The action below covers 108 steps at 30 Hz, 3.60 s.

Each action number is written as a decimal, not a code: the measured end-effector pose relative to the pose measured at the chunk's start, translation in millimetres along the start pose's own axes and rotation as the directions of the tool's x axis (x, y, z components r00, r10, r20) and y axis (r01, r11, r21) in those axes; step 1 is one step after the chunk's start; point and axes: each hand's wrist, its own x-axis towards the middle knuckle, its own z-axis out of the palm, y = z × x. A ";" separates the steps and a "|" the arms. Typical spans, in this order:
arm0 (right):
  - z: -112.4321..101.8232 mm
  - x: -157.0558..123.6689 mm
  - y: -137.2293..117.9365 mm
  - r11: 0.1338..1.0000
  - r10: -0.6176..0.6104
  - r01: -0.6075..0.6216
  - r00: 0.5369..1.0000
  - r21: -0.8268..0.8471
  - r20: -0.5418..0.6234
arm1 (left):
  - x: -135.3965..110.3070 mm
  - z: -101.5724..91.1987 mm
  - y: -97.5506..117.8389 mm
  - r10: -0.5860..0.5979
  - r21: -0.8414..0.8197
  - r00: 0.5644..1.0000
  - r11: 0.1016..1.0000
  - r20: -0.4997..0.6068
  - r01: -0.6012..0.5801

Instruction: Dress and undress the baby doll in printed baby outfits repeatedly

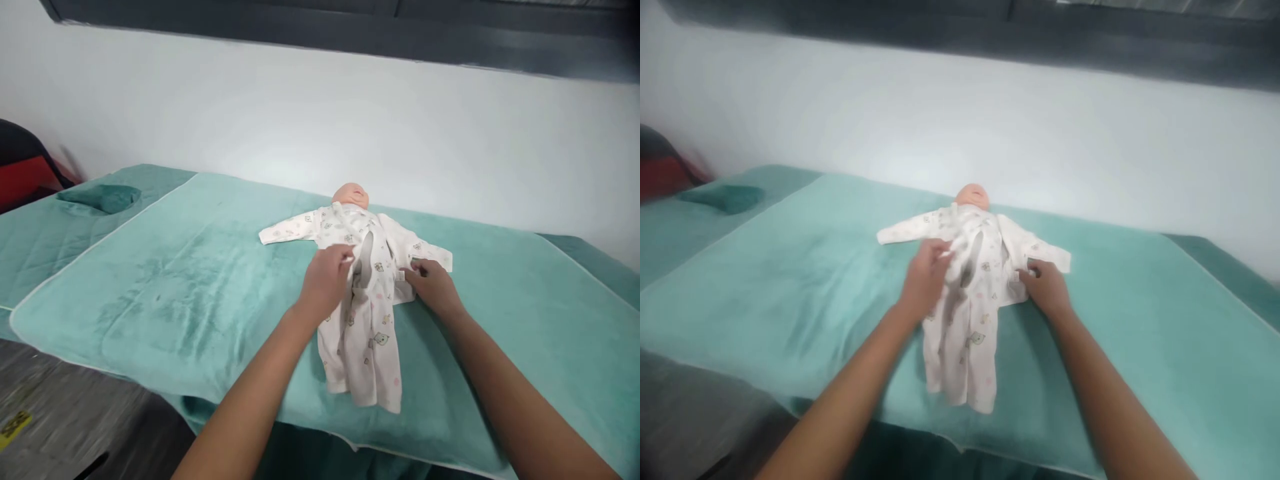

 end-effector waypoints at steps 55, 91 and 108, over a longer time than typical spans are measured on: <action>45.7 98.9 -128.4 0.763 -0.107 0.147 0.989 0.629 -0.102 | 160.0 40.8 -21.9 -0.188 -0.202 0.973 0.956 0.133 0.212; 24.9 75.2 -131.2 0.851 -0.438 0.364 0.890 0.378 0.130 | 158.0 37.6 -26.3 -0.180 -0.252 0.952 0.937 0.248 0.243; 28.1 45.1 -131.2 0.883 -0.090 0.098 0.995 0.459 -0.041 | 139.0 23.1 -9.2 -0.215 -0.069 0.960 0.971 0.179 0.230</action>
